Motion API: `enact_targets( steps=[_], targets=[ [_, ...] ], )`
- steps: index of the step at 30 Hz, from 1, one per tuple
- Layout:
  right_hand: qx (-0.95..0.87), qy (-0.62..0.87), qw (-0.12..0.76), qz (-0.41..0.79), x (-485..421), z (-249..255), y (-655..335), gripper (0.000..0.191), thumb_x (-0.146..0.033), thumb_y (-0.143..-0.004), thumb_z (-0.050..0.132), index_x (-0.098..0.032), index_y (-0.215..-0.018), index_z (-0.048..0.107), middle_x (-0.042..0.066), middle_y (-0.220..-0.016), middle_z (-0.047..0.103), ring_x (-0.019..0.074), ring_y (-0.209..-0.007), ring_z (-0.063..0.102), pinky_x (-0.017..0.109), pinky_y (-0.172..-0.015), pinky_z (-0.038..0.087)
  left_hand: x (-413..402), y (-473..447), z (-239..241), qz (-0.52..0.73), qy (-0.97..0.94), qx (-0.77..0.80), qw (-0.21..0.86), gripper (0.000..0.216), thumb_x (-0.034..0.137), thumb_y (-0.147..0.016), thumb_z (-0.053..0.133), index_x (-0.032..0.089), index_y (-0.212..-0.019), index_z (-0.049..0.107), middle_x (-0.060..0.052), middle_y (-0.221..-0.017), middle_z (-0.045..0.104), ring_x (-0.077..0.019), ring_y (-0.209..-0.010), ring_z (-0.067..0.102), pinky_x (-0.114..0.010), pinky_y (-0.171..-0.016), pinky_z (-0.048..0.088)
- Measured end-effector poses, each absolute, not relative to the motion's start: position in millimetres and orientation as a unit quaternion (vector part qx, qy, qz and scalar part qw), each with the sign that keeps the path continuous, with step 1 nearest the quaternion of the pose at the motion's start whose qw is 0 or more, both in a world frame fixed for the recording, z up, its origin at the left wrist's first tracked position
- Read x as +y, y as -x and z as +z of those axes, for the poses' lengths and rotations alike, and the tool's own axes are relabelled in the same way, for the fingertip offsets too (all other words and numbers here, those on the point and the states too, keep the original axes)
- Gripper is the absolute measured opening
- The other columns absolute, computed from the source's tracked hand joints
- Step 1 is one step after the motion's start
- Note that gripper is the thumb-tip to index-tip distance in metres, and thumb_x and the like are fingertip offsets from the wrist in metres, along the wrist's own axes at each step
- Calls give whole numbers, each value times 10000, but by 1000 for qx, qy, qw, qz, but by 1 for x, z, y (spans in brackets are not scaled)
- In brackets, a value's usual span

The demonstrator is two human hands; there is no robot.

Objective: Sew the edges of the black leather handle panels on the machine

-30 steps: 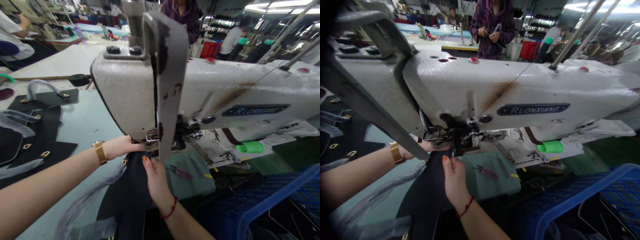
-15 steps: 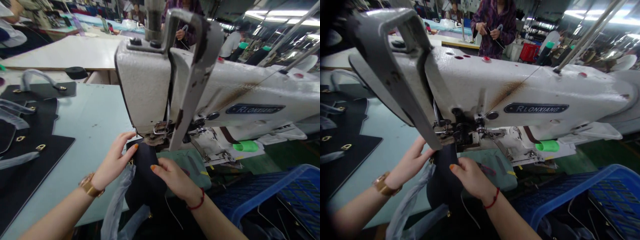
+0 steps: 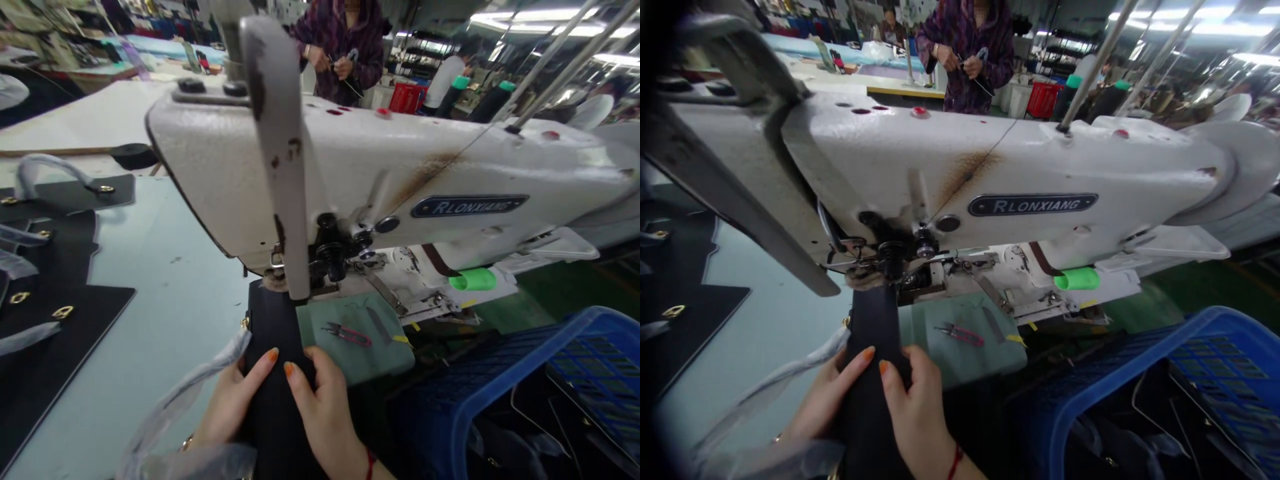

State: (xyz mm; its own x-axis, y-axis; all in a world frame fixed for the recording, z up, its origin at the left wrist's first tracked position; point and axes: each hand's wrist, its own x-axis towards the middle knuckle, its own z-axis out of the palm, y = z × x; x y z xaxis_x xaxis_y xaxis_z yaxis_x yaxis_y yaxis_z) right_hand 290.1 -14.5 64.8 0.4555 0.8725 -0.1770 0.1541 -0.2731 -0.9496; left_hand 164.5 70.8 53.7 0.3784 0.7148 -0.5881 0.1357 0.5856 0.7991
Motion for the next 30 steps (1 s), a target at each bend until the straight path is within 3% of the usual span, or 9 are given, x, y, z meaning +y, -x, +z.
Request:
enact_targets(
  steps=[5,13,16,20,25,30],
  targets=[
    [-359,717,478,360,-17,65,-290,275,-389,-909,551,-150,-1003,648,79,-915,689,200,-819,635,270,-720,469,68,-162,60,209,-381,546,716,533,533,-743,738,234,-1161,597,-107,-1175,736,-338,-1073,701,-426,-950,577],
    [-364,703,483,376,-17,67,-291,296,-400,-936,514,-160,-773,576,14,-698,585,132,-630,509,229,-579,371,75,-158,56,225,-488,571,621,595,580,-664,769,228,-1126,638,-78,-1208,726,-346,-1148,661,-404,-969,573],
    [-357,703,473,392,-17,70,-293,312,-386,-924,518,-166,-704,517,-10,-640,518,113,-585,442,220,-538,330,73,-159,61,211,-455,580,641,570,576,-667,766,213,-1092,654,-83,-1083,771,-351,-1035,713,-416,-877,613],
    [-346,679,485,429,-16,77,-296,299,-379,-912,525,-158,-711,524,-4,-667,537,108,-602,447,210,-535,336,66,-167,78,221,-390,556,700,507,524,-672,783,214,-1060,677,-78,-1024,785,-337,-978,734,-373,-788,633],
    [-337,681,483,435,-15,81,-298,298,-375,-897,529,-153,-699,529,-3,-657,529,110,-605,442,213,-541,343,61,-175,93,246,-336,535,735,459,460,-708,787,208,-1073,668,-83,-1026,784,-323,-989,733,-399,-918,595],
    [-336,690,477,429,-11,82,-299,305,-376,-886,528,-159,-672,507,-11,-636,503,108,-595,424,214,-534,328,63,-174,89,245,-352,524,736,589,481,-727,769,221,-1231,610,-83,-1142,753,-330,-1066,704,-432,-1016,542]
  ],
)
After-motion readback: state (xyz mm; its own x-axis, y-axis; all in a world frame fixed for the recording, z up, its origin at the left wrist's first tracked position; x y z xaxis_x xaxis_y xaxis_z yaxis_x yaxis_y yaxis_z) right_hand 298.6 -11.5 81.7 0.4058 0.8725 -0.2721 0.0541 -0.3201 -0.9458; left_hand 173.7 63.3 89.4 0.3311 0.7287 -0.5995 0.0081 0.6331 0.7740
